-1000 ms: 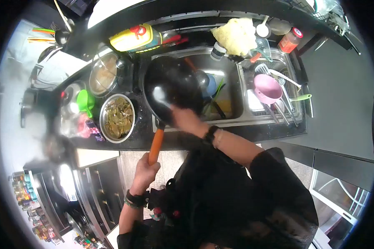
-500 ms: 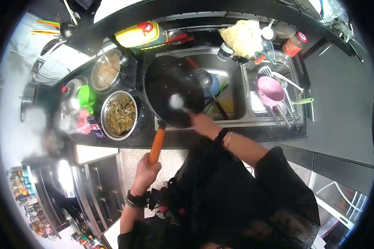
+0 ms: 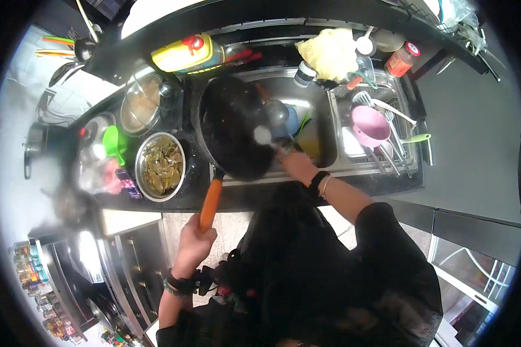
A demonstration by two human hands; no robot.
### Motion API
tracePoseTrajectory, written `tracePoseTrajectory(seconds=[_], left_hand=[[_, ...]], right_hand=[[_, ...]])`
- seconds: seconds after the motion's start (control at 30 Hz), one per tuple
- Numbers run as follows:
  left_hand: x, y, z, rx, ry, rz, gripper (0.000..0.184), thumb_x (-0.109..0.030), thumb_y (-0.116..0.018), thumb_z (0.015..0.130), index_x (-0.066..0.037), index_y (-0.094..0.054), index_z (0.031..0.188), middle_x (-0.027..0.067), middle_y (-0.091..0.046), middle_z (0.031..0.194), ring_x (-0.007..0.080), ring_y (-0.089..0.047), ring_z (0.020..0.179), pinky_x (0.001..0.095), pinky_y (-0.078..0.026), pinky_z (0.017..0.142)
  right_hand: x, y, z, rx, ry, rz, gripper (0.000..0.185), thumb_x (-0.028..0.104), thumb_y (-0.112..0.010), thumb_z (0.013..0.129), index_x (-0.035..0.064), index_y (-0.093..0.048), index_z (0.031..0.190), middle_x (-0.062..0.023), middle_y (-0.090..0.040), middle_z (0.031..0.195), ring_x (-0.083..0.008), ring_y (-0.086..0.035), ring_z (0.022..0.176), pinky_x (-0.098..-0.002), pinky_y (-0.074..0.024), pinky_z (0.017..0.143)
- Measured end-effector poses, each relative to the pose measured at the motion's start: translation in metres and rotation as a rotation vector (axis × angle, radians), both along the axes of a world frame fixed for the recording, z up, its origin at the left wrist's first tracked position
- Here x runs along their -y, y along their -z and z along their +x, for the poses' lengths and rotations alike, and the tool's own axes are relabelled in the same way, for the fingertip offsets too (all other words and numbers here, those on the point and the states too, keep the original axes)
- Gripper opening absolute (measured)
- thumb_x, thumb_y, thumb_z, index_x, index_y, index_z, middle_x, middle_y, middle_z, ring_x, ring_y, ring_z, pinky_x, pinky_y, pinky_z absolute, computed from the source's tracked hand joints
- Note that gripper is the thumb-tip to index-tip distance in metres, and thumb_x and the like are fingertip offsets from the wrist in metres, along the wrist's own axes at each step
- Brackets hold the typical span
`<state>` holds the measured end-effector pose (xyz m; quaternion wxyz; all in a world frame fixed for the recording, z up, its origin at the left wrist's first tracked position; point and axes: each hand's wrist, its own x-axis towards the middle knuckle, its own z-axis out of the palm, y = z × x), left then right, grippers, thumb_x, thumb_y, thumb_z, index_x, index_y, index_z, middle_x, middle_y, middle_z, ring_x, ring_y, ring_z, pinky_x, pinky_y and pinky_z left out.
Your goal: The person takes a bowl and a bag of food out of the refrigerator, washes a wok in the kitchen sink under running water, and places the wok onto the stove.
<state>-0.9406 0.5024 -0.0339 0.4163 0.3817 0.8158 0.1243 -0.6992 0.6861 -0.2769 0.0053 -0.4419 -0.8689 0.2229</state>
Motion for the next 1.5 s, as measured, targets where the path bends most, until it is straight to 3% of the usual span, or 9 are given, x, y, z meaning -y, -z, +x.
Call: tracePoseTrajectory(seconds=[0.2, 0.37, 0.47, 0.57, 0.83, 0.93, 1.07, 1.23, 1.5], left_hand=[[-0.003, 0.003, -0.012, 0.069, -0.047, 0.021, 0.039, -0.01, -0.06, 0.076, 0.005, -0.055, 0.112, 0.0124, -0.061, 0.086, 0.0196, -0.058, 0.077, 0.0318, -0.047, 0.072], [-0.004, 0.004, -0.016, 0.12, -0.096, -0.065, 0.035, -0.011, -0.06, 0.077, 0.003, -0.056, 0.11, 0.0068, -0.059, 0.078, 0.0144, -0.054, 0.067, 0.0289, -0.045, 0.061], [0.001, 0.006, -0.018, 0.174, -0.179, -0.109, 0.033, -0.011, -0.06, 0.078, 0.003, -0.056, 0.107, 0.0044, -0.056, 0.073, 0.0116, -0.051, 0.059, 0.0275, -0.041, 0.053], [0.003, 0.003, -0.024, 0.199, -0.223, -0.118, 0.031, -0.011, -0.06, 0.077, 0.003, -0.057, 0.105, 0.0039, -0.055, 0.071, 0.0114, -0.05, 0.058, 0.0277, -0.041, 0.052], [0.013, 0.016, -0.032, 0.113, -0.107, -0.004, 0.033, -0.011, -0.06, 0.075, 0.004, -0.058, 0.104, 0.0136, -0.062, 0.079, 0.0213, -0.06, 0.074, 0.0344, -0.047, 0.069], [0.019, 0.018, -0.033, 0.073, -0.094, 0.023, 0.033, -0.011, -0.06, 0.075, 0.003, -0.057, 0.104, 0.0158, -0.061, 0.079, 0.0227, -0.06, 0.074, 0.0348, -0.047, 0.069], [0.018, 0.015, -0.033, 0.055, -0.092, 0.001, 0.032, -0.011, -0.06, 0.075, 0.003, -0.057, 0.104, 0.0164, -0.062, 0.079, 0.0235, -0.061, 0.074, 0.0349, -0.048, 0.068], [0.024, 0.019, -0.032, 0.025, -0.07, 0.031, 0.032, -0.011, -0.06, 0.075, 0.004, -0.057, 0.104, 0.0164, -0.062, 0.079, 0.0232, -0.061, 0.073, 0.0351, -0.048, 0.067], [0.034, 0.039, -0.038, 0.031, -0.05, 0.082, 0.033, -0.011, -0.06, 0.075, 0.003, -0.057, 0.105, 0.018, -0.063, 0.082, 0.0264, -0.063, 0.076, 0.0364, -0.049, 0.07]], right_hand=[[-0.023, -0.02, -0.04, -0.122, 0.132, 0.061, 0.05, 0.014, -0.054, 0.084, 0.0028, -0.043, 0.132, -0.0163, -0.062, 0.073, -0.034, -0.062, 0.066, -0.0436, -0.0498, 0.059], [-0.003, -0.044, -0.124, -0.644, 0.019, 0.08, 0.052, 0.005, -0.051, 0.081, 0.0001, -0.041, 0.132, -0.0163, -0.06, 0.07, -0.0333, -0.06, 0.061, -0.0446, -0.0482, 0.056], [-0.048, -0.009, -0.115, -0.279, 0.103, 0.088, 0.045, 0.011, -0.049, 0.086, 0.0004, -0.045, 0.13, -0.0228, -0.061, 0.078, -0.0386, -0.063, 0.071, -0.0461, -0.0521, 0.062], [-0.076, -0.014, -0.081, 0.069, -0.103, 0.241, 0.04, 0.011, -0.049, 0.087, 0.0017, -0.051, 0.127, -0.0187, -0.061, 0.083, -0.0305, -0.066, 0.073, -0.0396, -0.0532, 0.055], [-0.13, -0.088, -0.099, -0.089, -0.421, 0.489, 0.031, 0.015, -0.046, 0.09, 0.0054, -0.057, 0.118, -0.0152, -0.062, 0.086, -0.0285, -0.066, 0.069, -0.0388, -0.0534, 0.054], [-0.143, -0.024, -0.069, -0.019, -0.407, 0.509, 0.027, 0.015, -0.046, 0.09, 0.0057, -0.061, 0.11, -0.0155, -0.066, 0.086, -0.0306, -0.067, 0.074, -0.0431, -0.0541, 0.064], [-0.102, -0.063, -0.05, 0.33, -0.506, 0.28, 0.022, 0.015, -0.052, 0.085, 0.0084, -0.07, 0.094, -0.0144, -0.069, 0.082, -0.0294, -0.068, 0.079, -0.042, -0.0542, 0.066], [-0.114, -0.096, -0.088, 0.004, -0.28, 0.467, 0.039, 0.012, -0.05, 0.087, 0.0057, -0.05, 0.125, -0.0126, -0.066, 0.073, -0.0274, -0.067, 0.072, -0.0386, -0.0528, 0.056], [-0.082, -0.027, -0.035, 0.066, -0.347, 0.168, 0.029, 0.015, -0.052, 0.083, 0.0073, -0.064, 0.108, -0.0169, -0.067, 0.083, -0.0334, -0.067, 0.079, -0.046, -0.0531, 0.065]])
